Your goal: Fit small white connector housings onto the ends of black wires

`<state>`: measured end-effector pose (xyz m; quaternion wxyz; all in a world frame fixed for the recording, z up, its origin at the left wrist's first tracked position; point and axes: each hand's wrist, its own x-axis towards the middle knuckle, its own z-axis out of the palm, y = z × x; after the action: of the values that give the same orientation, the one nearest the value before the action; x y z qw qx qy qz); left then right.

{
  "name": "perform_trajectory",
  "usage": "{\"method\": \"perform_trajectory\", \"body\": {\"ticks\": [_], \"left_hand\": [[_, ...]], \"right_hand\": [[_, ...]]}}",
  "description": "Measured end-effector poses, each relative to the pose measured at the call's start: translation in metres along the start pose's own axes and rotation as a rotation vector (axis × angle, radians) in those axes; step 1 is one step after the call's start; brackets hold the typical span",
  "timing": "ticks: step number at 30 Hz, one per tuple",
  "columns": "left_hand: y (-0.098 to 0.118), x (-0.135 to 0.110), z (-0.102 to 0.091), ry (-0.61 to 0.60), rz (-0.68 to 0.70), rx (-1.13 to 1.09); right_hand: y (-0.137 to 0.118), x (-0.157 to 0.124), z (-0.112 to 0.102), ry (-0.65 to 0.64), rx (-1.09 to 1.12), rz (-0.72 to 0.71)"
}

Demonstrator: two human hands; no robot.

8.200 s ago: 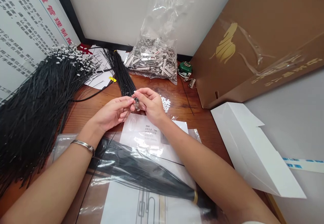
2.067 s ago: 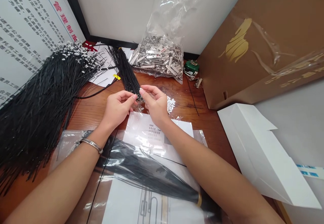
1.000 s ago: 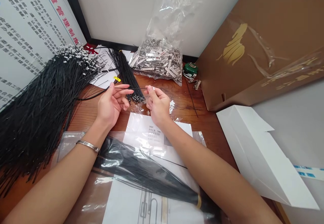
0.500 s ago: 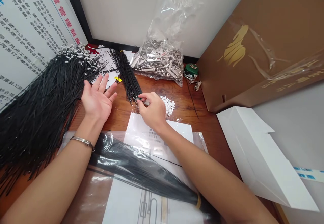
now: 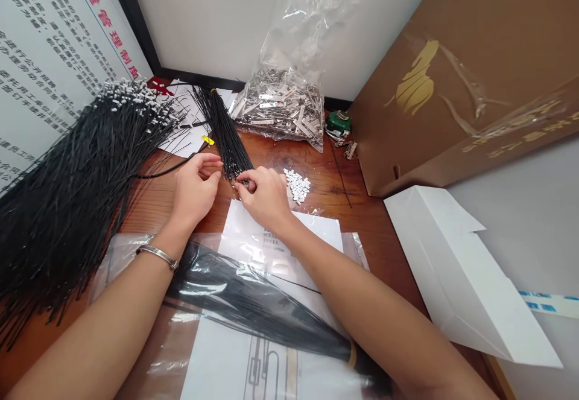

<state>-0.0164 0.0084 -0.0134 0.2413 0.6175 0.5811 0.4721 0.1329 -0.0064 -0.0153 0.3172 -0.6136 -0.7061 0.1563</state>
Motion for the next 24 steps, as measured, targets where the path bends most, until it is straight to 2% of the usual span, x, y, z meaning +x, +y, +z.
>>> {"method": "perform_trajectory", "body": {"ticks": [3, 7, 24], "left_hand": [[0.0037, -0.0016, -0.0013, -0.069, 0.024, 0.180], [0.0063, -0.0031, -0.0015, -0.134, 0.040, 0.244], [0.0065, -0.0018, 0.0003, -0.163, 0.040, 0.385]], "right_hand": [[0.0007, 0.0006, 0.0001, -0.018, -0.004, -0.001], [-0.0005, 0.0013, -0.0009, -0.059, -0.017, -0.013], [-0.0031, 0.0006, -0.0029, -0.096, 0.013, -0.031]]}}
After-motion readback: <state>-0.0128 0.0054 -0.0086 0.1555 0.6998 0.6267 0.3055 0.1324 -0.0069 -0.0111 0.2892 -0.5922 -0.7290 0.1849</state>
